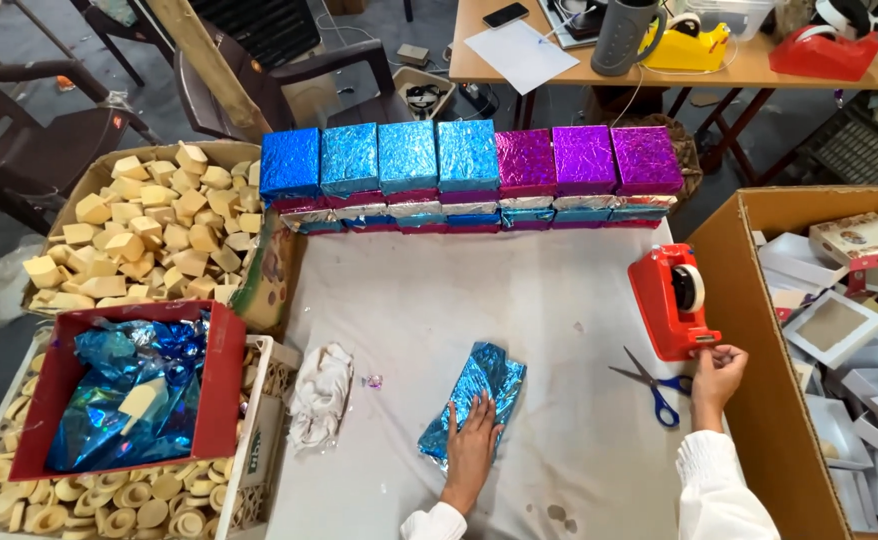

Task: Cleaning a decorative box with a cloth and wrapping it in blue foil.

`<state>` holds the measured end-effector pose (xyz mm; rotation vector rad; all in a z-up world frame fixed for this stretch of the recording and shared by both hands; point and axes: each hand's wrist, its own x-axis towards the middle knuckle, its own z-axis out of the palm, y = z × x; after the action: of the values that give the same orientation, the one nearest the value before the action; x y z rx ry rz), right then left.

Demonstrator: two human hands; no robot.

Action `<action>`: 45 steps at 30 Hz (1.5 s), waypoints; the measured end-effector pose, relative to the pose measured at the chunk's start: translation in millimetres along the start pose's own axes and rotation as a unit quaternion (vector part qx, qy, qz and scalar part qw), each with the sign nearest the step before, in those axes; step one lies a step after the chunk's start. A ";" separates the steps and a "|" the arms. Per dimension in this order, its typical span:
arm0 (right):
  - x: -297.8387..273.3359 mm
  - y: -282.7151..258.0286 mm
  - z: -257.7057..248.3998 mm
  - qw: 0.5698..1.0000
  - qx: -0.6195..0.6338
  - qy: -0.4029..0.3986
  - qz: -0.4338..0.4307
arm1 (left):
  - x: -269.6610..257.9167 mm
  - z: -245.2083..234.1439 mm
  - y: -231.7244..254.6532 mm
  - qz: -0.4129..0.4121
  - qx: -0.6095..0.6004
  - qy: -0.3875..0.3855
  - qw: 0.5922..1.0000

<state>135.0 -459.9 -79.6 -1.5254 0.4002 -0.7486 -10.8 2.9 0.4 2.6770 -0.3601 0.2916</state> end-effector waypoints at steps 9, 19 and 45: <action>-16.5 5.5 5.5 0.991 -0.098 0.077 -0.054 | -0.4 -4.7 2.6 -0.007 -0.016 -0.010 1.000; -37.9 -26.6 -11.2 0.978 -0.163 0.120 -0.051 | 0.2 2.3 0.0 -0.002 -0.004 -0.003 1.000; -236.3 -61.7 185.8 0.869 0.003 -0.475 0.140 | -6.4 12.9 4.4 -0.012 0.026 0.028 0.999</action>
<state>76.5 -159.1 -62.3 -1.5893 -0.1334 0.2731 -16.3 -5.2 -11.1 2.7159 -0.3064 0.3732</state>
